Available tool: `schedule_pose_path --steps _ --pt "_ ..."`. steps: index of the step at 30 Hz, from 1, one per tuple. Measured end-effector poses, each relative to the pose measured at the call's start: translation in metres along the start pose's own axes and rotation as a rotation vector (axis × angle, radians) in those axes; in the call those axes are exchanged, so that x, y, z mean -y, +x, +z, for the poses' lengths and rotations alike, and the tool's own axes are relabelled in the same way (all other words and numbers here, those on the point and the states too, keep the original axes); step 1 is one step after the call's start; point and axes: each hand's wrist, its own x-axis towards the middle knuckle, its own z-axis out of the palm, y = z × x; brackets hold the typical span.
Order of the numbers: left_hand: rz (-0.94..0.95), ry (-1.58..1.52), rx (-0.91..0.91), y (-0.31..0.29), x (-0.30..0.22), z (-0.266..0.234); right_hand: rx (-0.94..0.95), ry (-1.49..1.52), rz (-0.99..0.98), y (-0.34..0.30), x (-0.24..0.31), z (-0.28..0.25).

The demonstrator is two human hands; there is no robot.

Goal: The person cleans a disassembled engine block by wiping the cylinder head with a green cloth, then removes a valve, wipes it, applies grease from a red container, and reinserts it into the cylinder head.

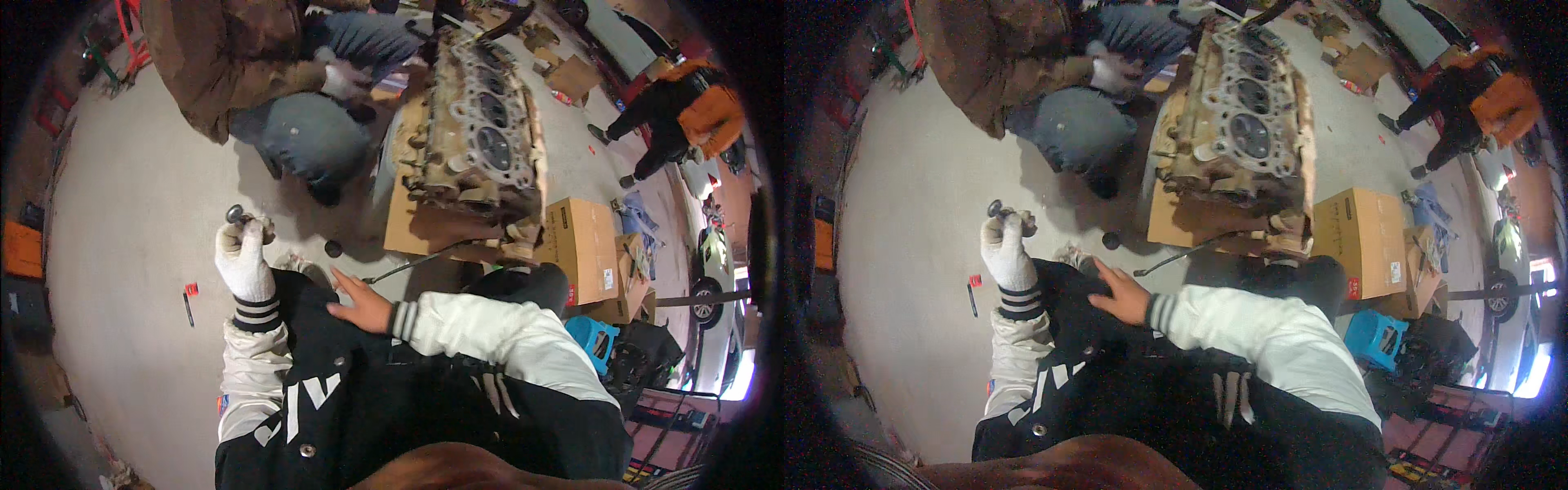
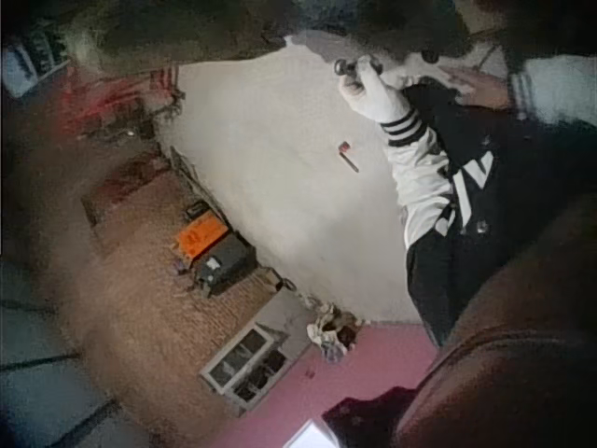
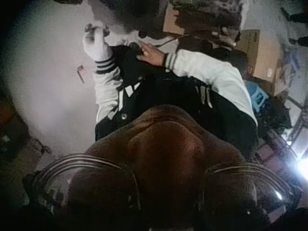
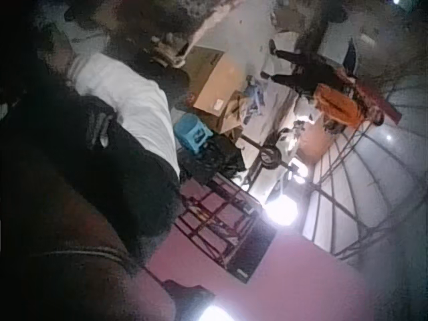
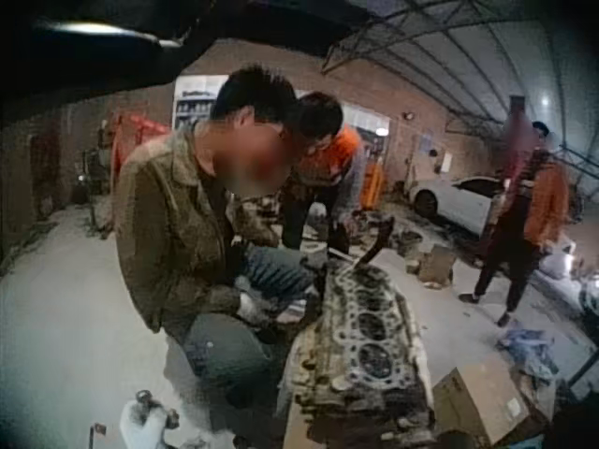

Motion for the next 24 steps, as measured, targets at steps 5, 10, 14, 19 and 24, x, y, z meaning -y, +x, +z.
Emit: schedule_pose_path --steps 5,10,14,19,24 --pt "0.023 0.043 0.105 -0.004 0.016 0.044 0.374 0.003 -0.072 -0.1 -0.009 -0.081" --pt "0.011 0.037 0.191 -0.018 0.014 0.085 0.534 -0.053 0.203 -0.125 -0.029 -0.093" --pt "0.029 -0.002 0.241 -0.028 0.003 0.117 0.584 -0.118 -0.065 -0.106 -0.038 -0.081" --pt "0.082 0.013 0.329 -0.035 -0.03 0.146 0.84 0.084 0.092 -0.119 -0.038 -0.106" --pt "0.139 0.009 0.481 -0.025 -0.061 0.186 0.717 0.088 -0.173 -0.143 -0.042 -0.168"
